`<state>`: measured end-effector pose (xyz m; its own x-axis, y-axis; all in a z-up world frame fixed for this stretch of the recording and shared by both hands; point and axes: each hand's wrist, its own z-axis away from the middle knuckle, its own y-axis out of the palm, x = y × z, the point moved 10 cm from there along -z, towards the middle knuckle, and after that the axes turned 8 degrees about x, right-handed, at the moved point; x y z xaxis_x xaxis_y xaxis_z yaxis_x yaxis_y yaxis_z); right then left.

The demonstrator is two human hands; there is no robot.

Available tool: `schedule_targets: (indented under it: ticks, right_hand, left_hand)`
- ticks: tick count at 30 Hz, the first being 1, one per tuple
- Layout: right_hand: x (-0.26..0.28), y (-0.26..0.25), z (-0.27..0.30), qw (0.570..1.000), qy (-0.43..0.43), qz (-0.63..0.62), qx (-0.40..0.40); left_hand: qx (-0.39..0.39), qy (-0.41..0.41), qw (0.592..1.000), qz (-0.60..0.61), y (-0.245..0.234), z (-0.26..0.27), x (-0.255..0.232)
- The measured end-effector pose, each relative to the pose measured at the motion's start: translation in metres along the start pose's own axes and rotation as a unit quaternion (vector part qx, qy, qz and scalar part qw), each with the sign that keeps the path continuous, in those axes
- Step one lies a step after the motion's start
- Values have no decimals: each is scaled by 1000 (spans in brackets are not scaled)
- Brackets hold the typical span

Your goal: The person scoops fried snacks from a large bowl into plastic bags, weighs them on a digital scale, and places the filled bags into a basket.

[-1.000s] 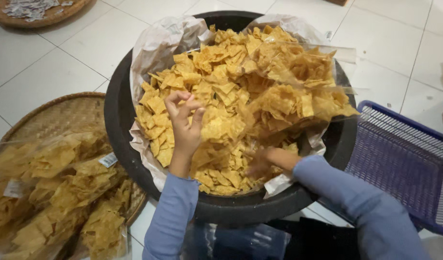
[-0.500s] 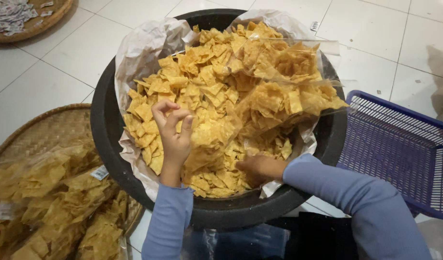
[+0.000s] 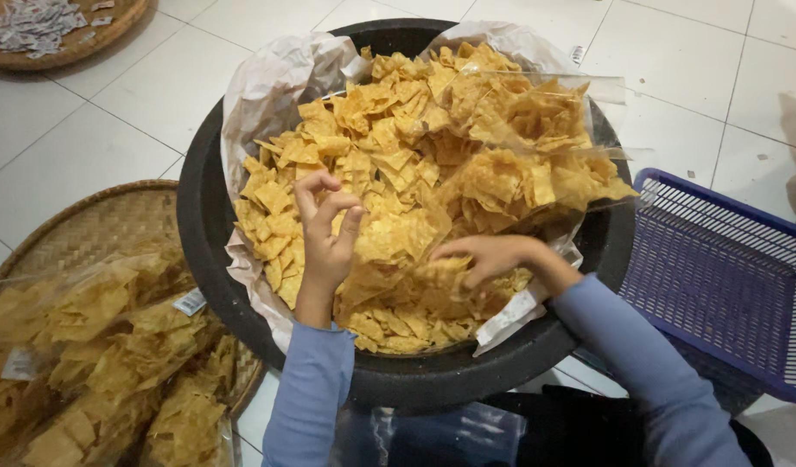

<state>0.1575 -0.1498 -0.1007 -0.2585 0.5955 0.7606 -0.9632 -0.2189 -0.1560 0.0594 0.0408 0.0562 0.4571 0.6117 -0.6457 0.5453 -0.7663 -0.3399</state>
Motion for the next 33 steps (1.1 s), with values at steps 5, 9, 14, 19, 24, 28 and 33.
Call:
schedule_targets:
  ticks: [5, 9, 14, 19, 24, 28, 33]
  right_hand:
    - [57, -26, 78, 962, -256, -49, -83]
    - [108, -43, 134, 908, -379, -60, -166]
    - [164, -43, 120, 903, -341, -28, -259]
    - [189, -18, 87, 903, -202, 269, -267]
    - [192, -28, 131, 796, -327, 273, -431]
    - [134, -53, 146, 815, -176, 172, -525]
    - [67, -30, 72, 902, 36, 304, -305]
  left_hand:
    - [19, 2, 999, 39, 6, -2, 3]
    - [55, -10, 994, 95, 17, 1, 4]
    - [77, 58, 990, 103, 21, 6, -15]
    - [88, 48, 990, 95, 16, 5, -11]
    - [100, 7, 991, 90, 20, 4, -1]
    - [88, 7, 995, 46, 10, 3, -1]
    - [60, -115, 989, 73, -5, -4, 28]
